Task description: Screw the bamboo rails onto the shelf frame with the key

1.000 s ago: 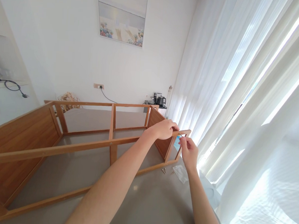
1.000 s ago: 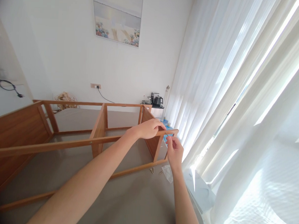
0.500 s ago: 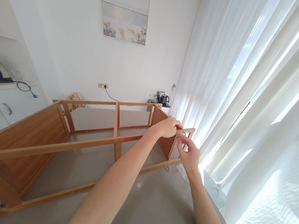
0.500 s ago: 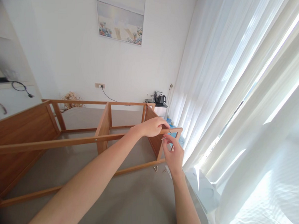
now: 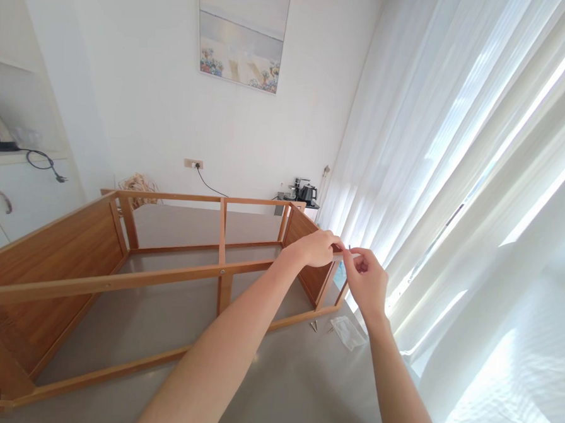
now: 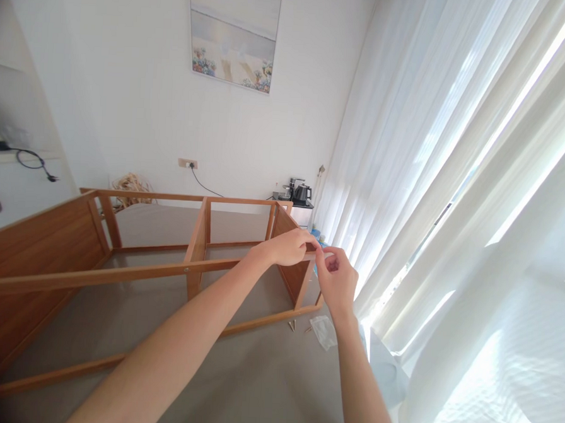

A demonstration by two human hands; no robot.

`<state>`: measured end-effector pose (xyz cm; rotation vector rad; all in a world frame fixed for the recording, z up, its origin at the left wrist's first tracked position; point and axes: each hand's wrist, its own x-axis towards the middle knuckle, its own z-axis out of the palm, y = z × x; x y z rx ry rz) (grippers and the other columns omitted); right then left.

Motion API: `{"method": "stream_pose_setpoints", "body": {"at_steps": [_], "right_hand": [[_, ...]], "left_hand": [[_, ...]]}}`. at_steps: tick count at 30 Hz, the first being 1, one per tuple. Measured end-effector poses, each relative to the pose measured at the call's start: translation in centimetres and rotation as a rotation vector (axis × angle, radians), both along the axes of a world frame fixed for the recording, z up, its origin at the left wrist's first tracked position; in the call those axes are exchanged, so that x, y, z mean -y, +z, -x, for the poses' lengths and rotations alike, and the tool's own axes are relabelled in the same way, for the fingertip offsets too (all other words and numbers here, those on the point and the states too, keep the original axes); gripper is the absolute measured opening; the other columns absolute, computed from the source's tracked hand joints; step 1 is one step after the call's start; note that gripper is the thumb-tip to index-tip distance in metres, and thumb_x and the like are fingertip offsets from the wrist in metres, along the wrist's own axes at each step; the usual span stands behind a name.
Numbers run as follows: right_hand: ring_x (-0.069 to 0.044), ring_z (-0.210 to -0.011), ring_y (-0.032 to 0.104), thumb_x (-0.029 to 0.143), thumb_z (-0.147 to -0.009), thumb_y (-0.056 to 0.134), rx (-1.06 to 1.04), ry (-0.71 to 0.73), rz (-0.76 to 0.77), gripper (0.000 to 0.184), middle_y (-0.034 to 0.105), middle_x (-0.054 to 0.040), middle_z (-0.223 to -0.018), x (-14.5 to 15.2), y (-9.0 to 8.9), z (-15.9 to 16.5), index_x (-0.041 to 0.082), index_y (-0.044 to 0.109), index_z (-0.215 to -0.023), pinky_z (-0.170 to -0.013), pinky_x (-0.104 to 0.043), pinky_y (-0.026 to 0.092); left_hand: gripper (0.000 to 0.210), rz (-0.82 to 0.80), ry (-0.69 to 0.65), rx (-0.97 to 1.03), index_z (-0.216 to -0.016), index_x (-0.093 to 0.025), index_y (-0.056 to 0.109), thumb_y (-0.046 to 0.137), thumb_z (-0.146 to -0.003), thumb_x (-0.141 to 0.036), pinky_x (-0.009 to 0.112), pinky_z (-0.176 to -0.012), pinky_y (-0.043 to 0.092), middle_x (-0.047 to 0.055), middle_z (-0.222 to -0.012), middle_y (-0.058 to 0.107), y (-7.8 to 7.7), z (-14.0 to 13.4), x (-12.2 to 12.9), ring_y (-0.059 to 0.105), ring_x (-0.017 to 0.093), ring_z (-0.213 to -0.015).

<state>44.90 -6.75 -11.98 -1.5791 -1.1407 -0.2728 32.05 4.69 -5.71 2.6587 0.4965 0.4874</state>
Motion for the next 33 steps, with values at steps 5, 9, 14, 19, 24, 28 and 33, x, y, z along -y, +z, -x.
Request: {"method": "stream_pose_setpoints", "body": {"at_steps": [5,9,14,19,24,28,33], "right_hand": [[-0.013,-0.056,0.052,0.057,-0.094,0.054,0.169,0.022,0.064,0.036,0.058,0.0036,-0.061,0.0,0.5,-1.0,0.023,0.063,-0.086,-0.061,-0.025,0.042],[-0.013,-0.058,0.055,0.054,-0.099,0.046,0.307,0.029,0.089,0.038,0.061,0.0014,-0.065,0.1,0.9,-1.6,0.022,0.062,-0.084,-0.063,-0.025,0.041],[-0.012,-0.054,0.051,0.048,-0.099,0.046,0.349,0.013,0.109,0.027,0.058,0.0041,-0.064,-0.1,1.3,-1.8,0.024,0.054,-0.091,-0.06,-0.023,0.038],[-0.013,-0.05,0.043,0.041,-0.099,0.041,0.334,-0.019,0.141,0.022,0.049,0.0055,-0.058,-0.5,1.9,-1.6,0.024,0.051,-0.088,-0.058,-0.024,0.035],[-0.015,-0.05,0.043,0.037,-0.099,0.035,0.364,-0.002,0.2,0.025,0.049,0.002,-0.06,-0.2,2.5,-1.4,0.025,0.049,-0.081,-0.056,-0.026,0.031],[-0.016,-0.05,0.044,0.045,-0.101,0.032,0.363,0.05,0.241,0.033,0.05,0.0017,-0.06,0.4,2.9,-1.6,0.025,0.048,-0.08,-0.055,-0.026,0.032],[-0.015,-0.051,0.047,0.047,-0.103,0.029,0.371,0.072,0.289,0.038,0.057,0.0007,-0.064,0.3,3.3,-2.0,0.025,0.046,-0.078,-0.055,-0.027,0.032]], "left_hand": [[0.04,0.024,0.012,-0.029,-0.121,-0.027,0.065,0.038,-0.094,-0.018,0.032,-0.103,0.047,0.004,-0.137,0.058,0.4,0.3,0.4,0.057,0.02,-0.122],[0.038,0.018,0.007,-0.029,-0.122,-0.026,0.065,0.039,-0.095,-0.022,0.031,-0.099,0.048,0.005,-0.136,0.058,0.3,0.2,0.2,0.058,0.02,-0.12],[0.04,0.002,-0.015,-0.004,-0.119,-0.022,0.067,0.035,-0.097,-0.027,0.031,-0.102,0.047,0.006,-0.134,0.061,0.2,0.0,0.2,0.054,0.021,-0.124],[0.037,-0.015,-0.03,-0.032,-0.122,-0.024,0.064,0.048,-0.092,-0.04,0.033,-0.099,0.05,0.007,-0.131,0.06,0.4,0.4,0.7,0.057,0.023,-0.119],[0.039,-0.091,-0.033,-0.068,-0.126,-0.027,0.058,0.055,-0.088,-0.035,0.036,-0.099,0.05,0.006,-0.132,0.057,0.3,0.7,0.7,0.053,0.025,-0.126],[0.038,-0.097,-0.035,-0.057,-0.125,-0.027,0.058,0.054,-0.088,-0.034,0.035,-0.097,0.051,0.006,-0.129,0.057,0.1,0.5,0.4,0.055,0.025,-0.122],[0.038,-0.099,-0.032,-0.04,-0.124,-0.027,0.059,0.056,-0.087,-0.034,0.034,-0.096,0.051,0.006,-0.128,0.058,-0.1,0.4,0.3,0.057,0.023,-0.119]]}}
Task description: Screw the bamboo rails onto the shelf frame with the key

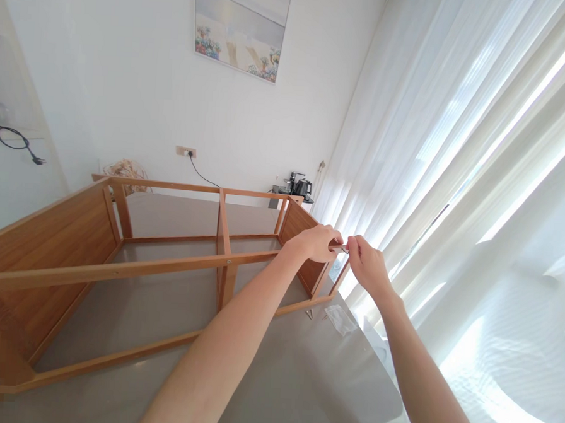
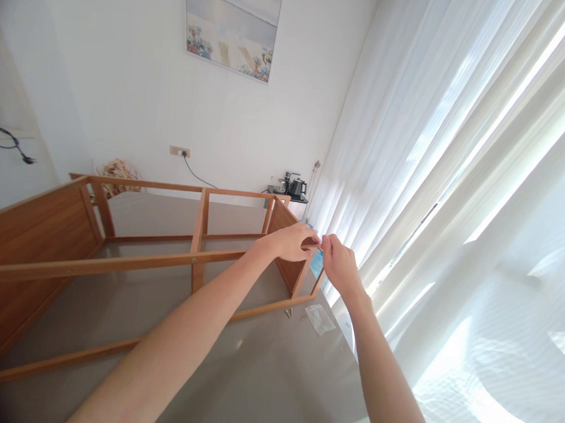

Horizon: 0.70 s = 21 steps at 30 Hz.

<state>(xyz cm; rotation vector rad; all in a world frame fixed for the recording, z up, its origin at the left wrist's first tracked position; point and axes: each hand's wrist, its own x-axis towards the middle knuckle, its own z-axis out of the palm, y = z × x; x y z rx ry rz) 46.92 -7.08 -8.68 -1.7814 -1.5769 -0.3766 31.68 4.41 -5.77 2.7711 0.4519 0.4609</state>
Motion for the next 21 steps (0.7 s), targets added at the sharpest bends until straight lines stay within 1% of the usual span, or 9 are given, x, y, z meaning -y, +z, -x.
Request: {"method": "stream_pose_setpoints", "body": {"at_steps": [2,6,12,17,21], "right_hand": [[-0.015,-0.05,0.046,0.047,-0.103,0.03,0.006,-0.016,0.002,0.037,0.057,0.001,-0.064,-0.17,0.01,0.03,0.025,0.045,-0.077,-0.055,-0.027,0.031],[-0.016,-0.051,0.048,0.044,-0.103,0.03,0.062,-0.048,-0.017,0.035,0.059,-0.0004,-0.067,-0.35,-0.21,0.13,0.025,0.046,-0.08,-0.056,-0.028,0.028],[-0.018,-0.053,0.051,0.043,-0.104,0.029,0.125,-0.032,0.02,0.033,0.058,-0.0006,-0.066,-0.29,-0.53,-0.37,0.025,0.048,-0.084,-0.056,-0.029,0.026],[-0.016,-0.054,0.05,0.045,-0.104,0.029,0.085,-0.026,-0.001,0.036,0.063,-0.0014,-0.071,-0.51,-0.5,-0.52,0.025,0.045,-0.078,-0.058,-0.029,0.029],[-0.015,-0.054,0.049,0.047,-0.105,0.025,0.058,-0.048,-0.011,0.042,0.06,-0.0005,-0.067,-0.55,-0.53,-0.29,0.025,0.045,-0.077,-0.058,-0.028,0.031]], "left_hand": [[0.038,0.0,0.002,-0.011,-0.124,-0.026,0.058,0.056,-0.087,-0.034,0.034,-0.096,0.051,0.006,-0.129,0.058,0.05,0.04,0.07,0.056,0.023,-0.12],[0.037,-0.02,0.001,-0.024,-0.125,-0.026,0.057,0.054,-0.088,-0.032,0.034,-0.096,0.05,0.006,-0.129,0.057,0.17,0.11,0.23,0.053,0.024,-0.123],[0.038,-0.041,0.008,-0.043,-0.126,-0.026,0.055,0.055,-0.089,-0.034,0.035,-0.092,0.052,0.007,-0.129,0.055,0.17,0.01,0.37,0.05,0.025,-0.125],[0.045,-0.082,0.013,-0.093,-0.132,-0.025,0.052,0.058,-0.088,-0.031,0.035,-0.097,0.051,0.007,-0.14,0.05,0.25,-0.06,0.6,0.046,0.026,-0.131],[0.043,-0.125,0.004,-0.099,-0.132,-0.025,0.053,0.056,-0.089,-0.029,0.036,-0.097,0.051,0.007,-0.141,0.049,0.08,-0.22,0.54,0.045,0.026,-0.132]]}}
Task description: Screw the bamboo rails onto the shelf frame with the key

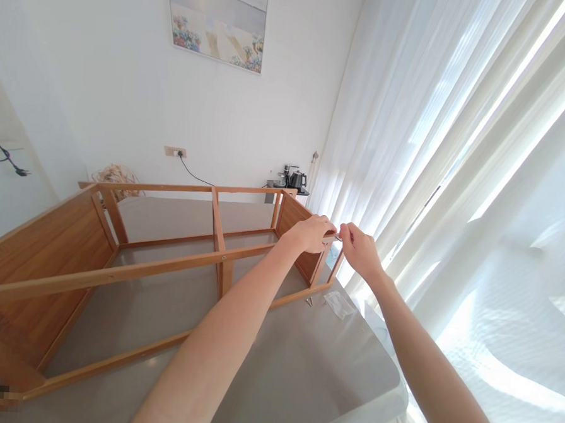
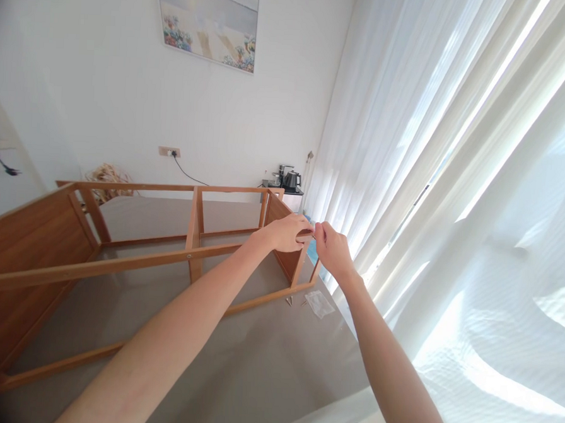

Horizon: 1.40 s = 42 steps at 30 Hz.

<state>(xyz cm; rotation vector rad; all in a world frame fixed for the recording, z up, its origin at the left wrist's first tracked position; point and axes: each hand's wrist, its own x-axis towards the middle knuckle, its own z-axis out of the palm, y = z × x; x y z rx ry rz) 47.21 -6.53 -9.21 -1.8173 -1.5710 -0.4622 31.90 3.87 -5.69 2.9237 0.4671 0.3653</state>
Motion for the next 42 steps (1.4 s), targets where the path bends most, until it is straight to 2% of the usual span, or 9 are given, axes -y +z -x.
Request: {"method": "stream_pose_setpoints", "body": {"at_steps": [6,12,23,29,32,34,36,39,42], "right_hand": [[-0.017,-0.053,0.047,0.044,-0.104,0.027,0.047,0.03,0.044,0.036,0.051,0.0012,-0.061,0.1,0.1,-0.2,0.025,0.045,-0.079,-0.057,-0.029,0.025],[-0.017,-0.052,0.048,0.043,-0.105,0.023,0.03,0.027,0.031,0.038,0.053,0.0012,-0.063,0.1,0.1,-0.3,0.025,0.045,-0.08,-0.055,-0.029,0.024],[-0.016,-0.05,0.043,0.049,-0.104,0.021,-0.069,0.005,-0.025,0.043,0.05,0.0012,-0.06,-0.3,-0.2,0.7,0.025,0.041,-0.074,-0.054,-0.029,0.024],[-0.017,-0.054,0.048,0.053,-0.104,0.021,-0.135,0.035,-0.013,0.048,0.058,-0.0013,-0.067,0.3,0.2,0.6,0.024,0.043,-0.072,-0.057,-0.029,0.028],[-0.017,-0.058,0.051,0.053,-0.105,0.022,-0.135,0.087,0.006,0.049,0.06,-0.0009,-0.069,0.9,0.5,0.2,0.024,0.048,-0.075,-0.059,-0.028,0.032],[-0.017,-0.061,0.052,0.053,-0.105,0.022,-0.128,0.12,0.006,0.049,0.059,-0.0007,-0.07,1.2,0.6,0.1,0.025,0.05,-0.077,-0.061,-0.029,0.035],[-0.017,-0.065,0.052,0.052,-0.105,0.024,-0.111,0.161,0.003,0.047,0.058,-0.0012,-0.072,1.4,0.5,0.2,0.025,0.049,-0.076,-0.063,-0.029,0.037],[-0.018,-0.071,0.053,0.052,-0.103,0.029,-0.091,0.214,-0.009,0.044,0.056,-0.0029,-0.076,1.3,0.3,0.1,0.024,0.046,-0.074,-0.07,-0.03,0.04],[-0.021,-0.079,0.055,0.052,-0.102,0.03,-0.122,0.203,-0.053,0.041,0.057,-0.0054,-0.081,0.6,0.4,-0.7,0.024,0.046,-0.075,-0.078,-0.033,0.042]], "left_hand": [[0.042,-0.047,0.005,0.009,-0.134,-0.026,0.051,0.053,-0.092,-0.028,0.036,-0.095,0.052,0.007,-0.14,0.05,-0.5,-0.3,-0.4,0.043,0.025,-0.133],[0.044,-0.057,0.006,-0.009,-0.136,-0.028,0.049,0.054,-0.093,-0.035,0.035,-0.093,0.053,0.007,-0.141,0.049,-0.4,-0.4,-0.5,0.042,0.026,-0.134],[0.039,-0.167,0.048,-0.027,-0.134,-0.028,0.048,0.052,-0.095,-0.034,0.035,-0.09,0.056,0.007,-0.14,0.051,-0.1,0.2,0.6,0.045,0.024,-0.133],[0.045,-0.215,0.082,-0.045,-0.136,-0.026,0.047,0.057,-0.092,-0.029,0.042,-0.107,0.047,0.007,-0.147,0.049,1.1,0.8,2.0,0.048,0.025,-0.133],[0.054,-0.22,0.102,-0.031,-0.141,-0.024,0.043,0.061,-0.09,-0.033,0.045,-0.109,0.044,0.009,-0.155,0.041,1.7,3.6,3.4,0.046,0.029,-0.136],[0.043,-0.214,0.092,0.064,-0.136,-0.023,0.05,0.055,-0.095,-0.036,0.045,-0.112,0.041,0.009,-0.156,0.04,1.7,7.0,5.1,0.046,0.028,-0.137],[0.034,-0.169,0.091,0.215,-0.131,-0.027,0.054,0.048,-0.099,-0.036,0.043,-0.115,0.039,0.004,-0.15,0.048,0.8,11.3,7.4,0.046,0.024,-0.137],[0.022,-0.061,0.167,0.371,-0.118,-0.03,0.061,0.05,-0.099,-0.032,0.038,-0.109,0.044,0.0,-0.133,0.06,-2.4,17.7,11.4,0.055,0.019,-0.124],[0.017,0.105,0.351,0.524,-0.111,-0.028,0.061,0.051,-0.099,-0.032,0.036,-0.099,0.051,0.002,-0.114,0.065,-7.5,22.0,13.9,0.062,0.017,-0.109]]}}
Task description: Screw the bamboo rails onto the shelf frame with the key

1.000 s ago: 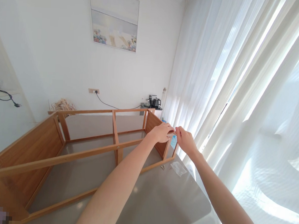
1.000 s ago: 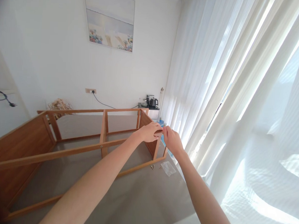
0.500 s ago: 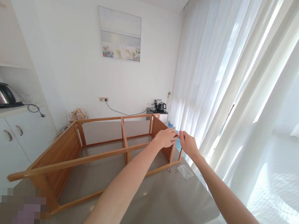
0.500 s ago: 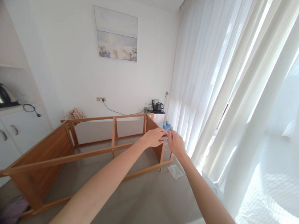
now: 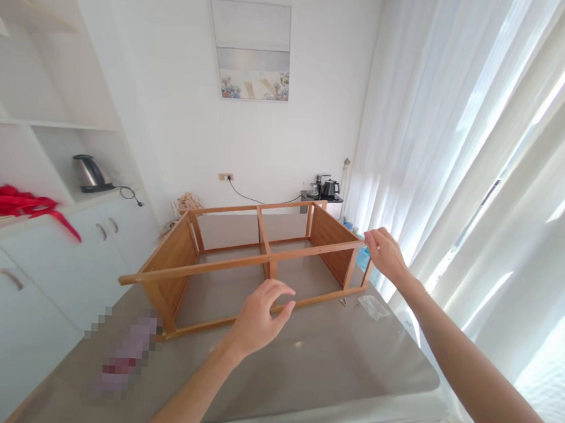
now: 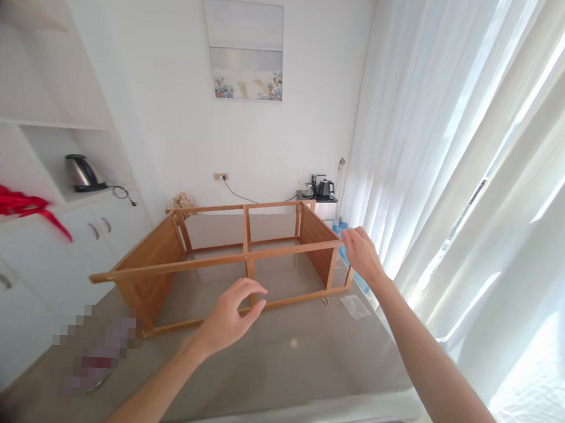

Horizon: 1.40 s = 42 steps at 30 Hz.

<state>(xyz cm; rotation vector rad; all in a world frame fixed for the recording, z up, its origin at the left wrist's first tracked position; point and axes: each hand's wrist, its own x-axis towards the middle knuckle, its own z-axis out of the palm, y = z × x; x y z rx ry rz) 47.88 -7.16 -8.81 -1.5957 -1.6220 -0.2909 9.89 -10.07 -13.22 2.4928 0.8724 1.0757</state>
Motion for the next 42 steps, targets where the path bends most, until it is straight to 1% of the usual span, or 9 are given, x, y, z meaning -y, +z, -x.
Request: {"method": "stream_pose_setpoints", "body": {"at_steps": [5,8,10,18,22,28,31,36,42], "right_hand": [[-0.019,-0.07,0.058,0.045,-0.101,0.029,-0.08,-0.056,0.073,0.034,0.064,-0.0044,-0.078,-1.7,1.1,-1.5,0.024,0.049,-0.084,-0.069,-0.031,0.041],[-0.019,-0.064,0.056,0.044,-0.101,0.028,-0.084,-0.109,0.138,0.034,0.062,-0.0029,-0.072,-1.6,1.6,-1.7,0.024,0.052,-0.087,-0.065,-0.03,0.039],[-0.02,-0.065,0.056,0.044,-0.101,0.028,-0.077,-0.142,0.174,0.036,0.061,-0.0025,-0.071,-0.7,1.3,-1.6,0.024,0.054,-0.089,-0.065,-0.03,0.039],[-0.021,-0.068,0.062,0.069,-0.081,0.058,-0.112,-0.256,0.382,0.051,0.062,-0.0003,-0.07,2.8,-6.3,0.4,0.023,0.064,-0.104,-0.063,-0.028,0.043],[-0.024,-0.064,0.062,0.074,-0.077,0.057,-0.124,-0.309,0.446,0.067,0.062,-0.001,-0.067,0.4,-9.0,2.2,0.019,0.064,-0.115,-0.062,-0.032,0.043],[-0.033,-0.07,0.063,0.056,-0.086,0.048,-0.083,-0.416,0.458,0.047,0.061,-0.0127,-0.064,-4.1,-10.7,3.0,0.015,0.067,-0.076,-0.07,-0.041,0.044],[-0.035,-0.072,0.065,0.051,-0.088,0.047,-0.065,-0.426,0.465,0.046,0.062,-0.0158,-0.061,-4.9,-10.8,2.7,0.015,0.066,-0.067,-0.074,-0.043,0.045],[-0.036,-0.081,0.068,0.051,-0.093,0.043,-0.039,-0.46,0.434,0.05,0.069,-0.0211,-0.075,-4.1,-9.9,3.3,0.011,0.071,-0.078,-0.076,-0.041,0.045],[-0.028,-0.076,0.069,0.048,-0.097,0.041,-0.009,-0.46,0.402,0.049,0.072,-0.0161,-0.074,-2.1,-8.8,4.9,0.016,0.069,-0.074,-0.072,-0.033,0.044]], "left_hand": [[0.049,0.171,0.4,0.31,-0.126,-0.021,0.049,0.065,-0.088,-0.045,0.047,-0.098,0.053,0.012,-0.125,0.059,-7.1,1.0,-2.7,0.061,0.026,-0.115],[0.086,0.266,0.458,0.406,-0.147,-0.019,0.032,0.074,-0.079,-0.05,0.05,-0.107,0.048,0.019,-0.146,0.045,-8.8,-1.3,-6.1,0.049,0.032,-0.134],[0.092,0.265,0.497,0.463,-0.152,-0.02,0.026,0.075,-0.079,-0.047,0.053,-0.115,0.04,0.019,-0.152,0.039,-9.4,-3.1,-7.6,0.041,0.034,-0.142],[0.076,0.161,0.414,0.491,-0.158,-0.026,0.021,0.058,-0.091,-0.023,0.045,-0.122,0.032,0.01,-0.16,0.036,-13.4,-5.2,-8.3,0.037,0.027,-0.147],[0.083,0.204,0.385,0.486,-0.16,-0.022,0.017,0.051,-0.085,-0.007,0.041,-0.127,0.023,0.009,-0.164,0.028,-14.0,-5.2,-8.2,0.028,0.023,-0.151],[0.087,0.192,0.358,0.541,-0.161,-0.022,0.012,0.044,-0.082,0.0,0.037,-0.128,0.019,0.005,-0.166,0.022,-15.3,-6.2,-8.8,0.02,0.018,-0.153],[0.088,0.202,0.357,0.568,-0.161,-0.022,0.011,0.042,-0.082,0.001,0.038,-0.129,0.017,0.005,-0.167,0.02,-15.5,-6.6,-8.9,0.018,0.018,-0.154],[0.085,0.222,0.357,0.624,-0.16,-0.021,0.015,0.043,-0.083,0.0,0.038,-0.129,0.017,0.006,-0.166,0.024,-14.2,-6.3,-8.4,0.021,0.019,-0.153],[0.079,0.256,0.433,0.64,-0.158,-0.021,0.023,0.046,-0.085,-0.004,0.039,-0.126,0.024,0.008,-0.161,0.035,-12.2,-5.0,-7.3,0.032,0.022,-0.15]]}}
